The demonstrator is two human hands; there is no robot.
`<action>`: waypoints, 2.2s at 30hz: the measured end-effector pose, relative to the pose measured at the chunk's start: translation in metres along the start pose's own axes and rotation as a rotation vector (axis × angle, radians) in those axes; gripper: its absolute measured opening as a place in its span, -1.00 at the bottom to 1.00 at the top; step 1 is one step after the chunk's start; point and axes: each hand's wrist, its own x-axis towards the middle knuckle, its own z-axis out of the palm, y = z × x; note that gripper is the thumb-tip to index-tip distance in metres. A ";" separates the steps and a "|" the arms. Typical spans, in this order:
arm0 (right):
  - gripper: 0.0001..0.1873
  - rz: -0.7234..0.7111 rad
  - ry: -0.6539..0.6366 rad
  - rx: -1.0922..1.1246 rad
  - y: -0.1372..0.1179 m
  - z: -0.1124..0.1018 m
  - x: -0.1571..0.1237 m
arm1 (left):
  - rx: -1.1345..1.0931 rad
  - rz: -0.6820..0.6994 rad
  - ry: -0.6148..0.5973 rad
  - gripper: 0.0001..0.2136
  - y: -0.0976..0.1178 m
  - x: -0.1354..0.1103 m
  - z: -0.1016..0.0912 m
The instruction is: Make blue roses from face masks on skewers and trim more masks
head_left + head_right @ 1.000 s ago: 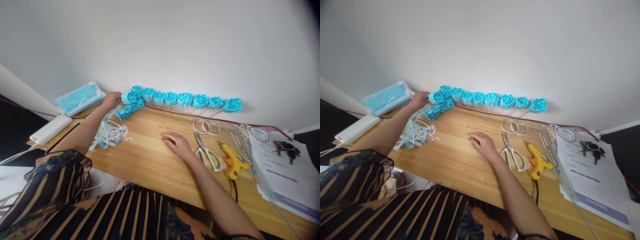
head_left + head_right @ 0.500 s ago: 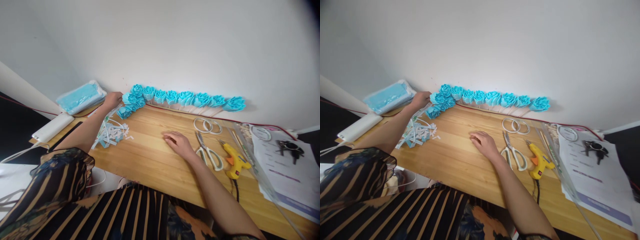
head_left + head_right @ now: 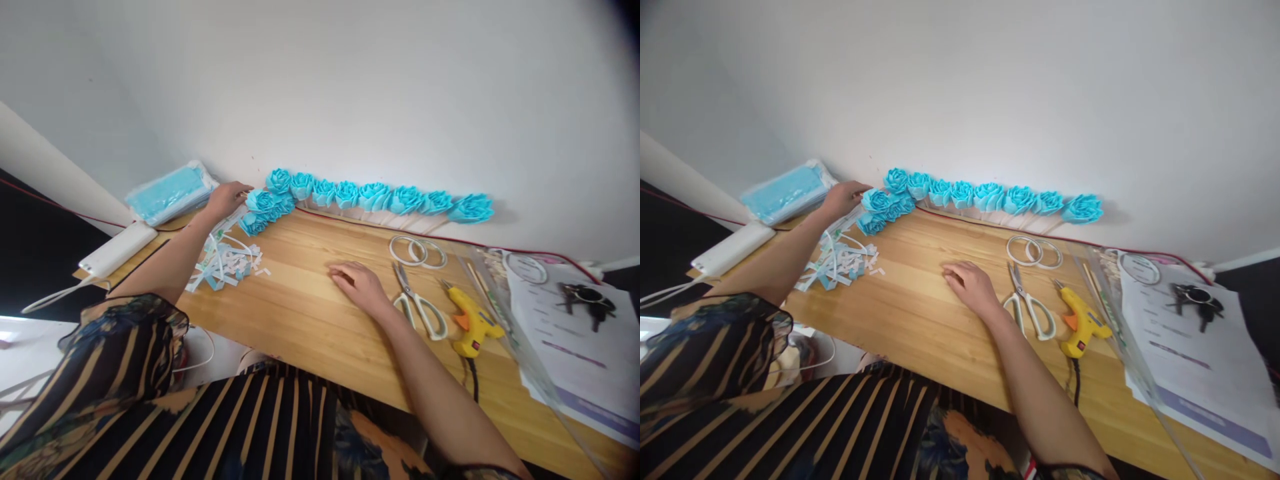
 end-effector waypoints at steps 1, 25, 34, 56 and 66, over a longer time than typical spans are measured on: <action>-0.74 -0.002 0.006 -0.002 0.000 0.000 0.000 | -0.014 -0.015 0.017 -0.58 -0.004 -0.002 -0.002; -0.74 0.018 0.004 -0.027 0.002 -0.001 0.000 | 0.186 -0.499 -0.051 -0.71 -0.046 -0.053 -0.022; -0.72 0.028 -0.013 -0.026 0.000 -0.003 0.000 | 0.219 -0.581 0.135 -0.62 -0.015 -0.061 -0.062; -0.64 0.435 -0.005 -0.515 -0.066 -0.110 -0.033 | -1.173 -0.199 -0.297 -0.56 0.223 -0.116 0.020; -0.48 0.797 -0.189 -0.843 -0.059 -0.076 -0.100 | -0.401 0.604 -0.217 -0.68 0.228 -0.123 0.040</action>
